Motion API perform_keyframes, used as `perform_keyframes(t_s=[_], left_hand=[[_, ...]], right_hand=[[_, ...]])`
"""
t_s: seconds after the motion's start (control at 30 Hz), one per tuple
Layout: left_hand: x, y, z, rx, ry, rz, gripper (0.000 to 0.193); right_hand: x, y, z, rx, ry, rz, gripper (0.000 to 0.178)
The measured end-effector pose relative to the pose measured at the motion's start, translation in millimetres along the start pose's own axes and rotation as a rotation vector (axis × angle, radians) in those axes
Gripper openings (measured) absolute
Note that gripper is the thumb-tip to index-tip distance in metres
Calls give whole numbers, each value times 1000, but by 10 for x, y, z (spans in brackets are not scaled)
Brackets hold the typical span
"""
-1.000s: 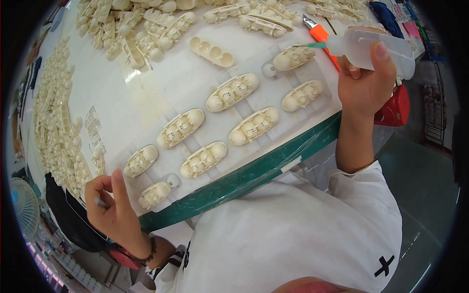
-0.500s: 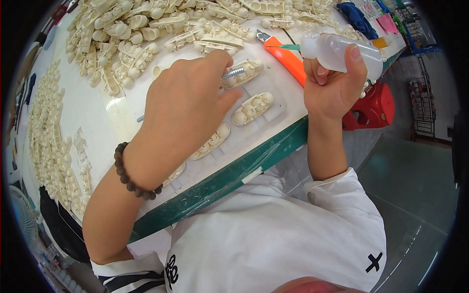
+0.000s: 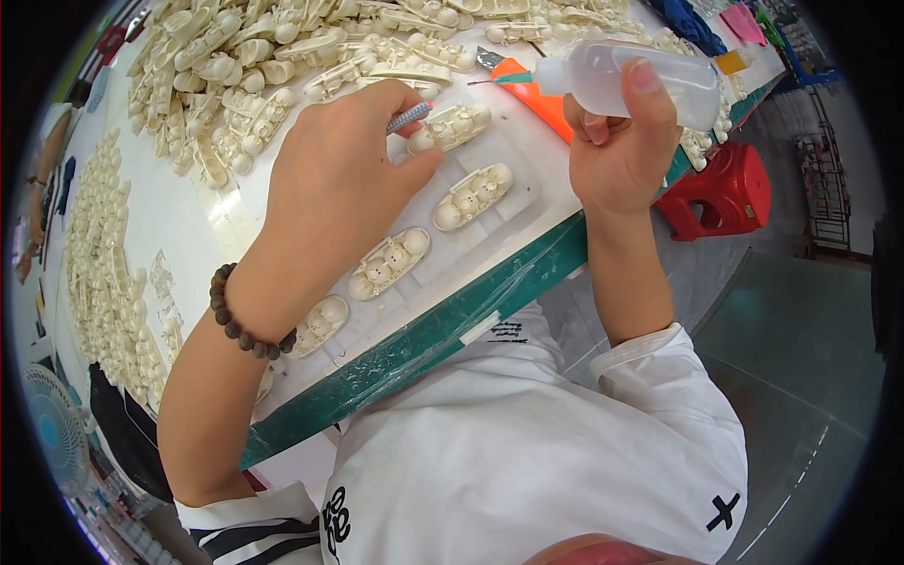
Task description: The person assembles small plastic parts by applying glue from a bottle, then inserting metal pins and springs into the plastic components by hand at a workstation.
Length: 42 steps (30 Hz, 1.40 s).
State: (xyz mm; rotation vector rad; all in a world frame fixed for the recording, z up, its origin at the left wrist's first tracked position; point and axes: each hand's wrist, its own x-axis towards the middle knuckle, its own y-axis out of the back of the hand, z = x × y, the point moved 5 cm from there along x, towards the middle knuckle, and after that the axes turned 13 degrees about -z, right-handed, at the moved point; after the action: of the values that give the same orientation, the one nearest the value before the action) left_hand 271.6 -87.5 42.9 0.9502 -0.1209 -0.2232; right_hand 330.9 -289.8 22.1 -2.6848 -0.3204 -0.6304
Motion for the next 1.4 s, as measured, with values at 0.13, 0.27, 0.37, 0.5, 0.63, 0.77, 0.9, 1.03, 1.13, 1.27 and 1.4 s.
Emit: perform_keyframes(t_s=[0.13,0.27,0.37,0.5,0.63,0.77,0.9,1.03,1.13,1.27,1.4], left_hand=[[-6,13,10,7,8,12,26],[-14,42,20,18,-5,33,25],[-33,53,16,20,-23,32,24],[-32,44,15,20,-34,52,25],[-30,72,37,-16,-24,65,25],[-33,61,41,31,-50,73,24],[-94,96,19,46,-113,103,24],[-87,110,12,-11,12,43,20],[-51,77,1,46,-16,31,25],[63,85,106,95,-166,61,34],[505,143,6,198,-302,80,35]], right_hand=[[-1,-21,-4,-36,13,-84,34],[5,-13,12,-4,6,-107,37],[-10,-10,1,-8,-4,-83,41],[-15,-9,-31,-21,-21,28,44],[4,14,-36,4,1,-82,46],[7,5,-61,25,32,-95,47],[6,12,-59,31,35,-132,46],[-10,-15,-72,24,35,-50,47],[-15,22,-64,1,37,-43,49],[-20,51,-48,60,3,-23,52],[24,-38,-139,110,87,23,57]])
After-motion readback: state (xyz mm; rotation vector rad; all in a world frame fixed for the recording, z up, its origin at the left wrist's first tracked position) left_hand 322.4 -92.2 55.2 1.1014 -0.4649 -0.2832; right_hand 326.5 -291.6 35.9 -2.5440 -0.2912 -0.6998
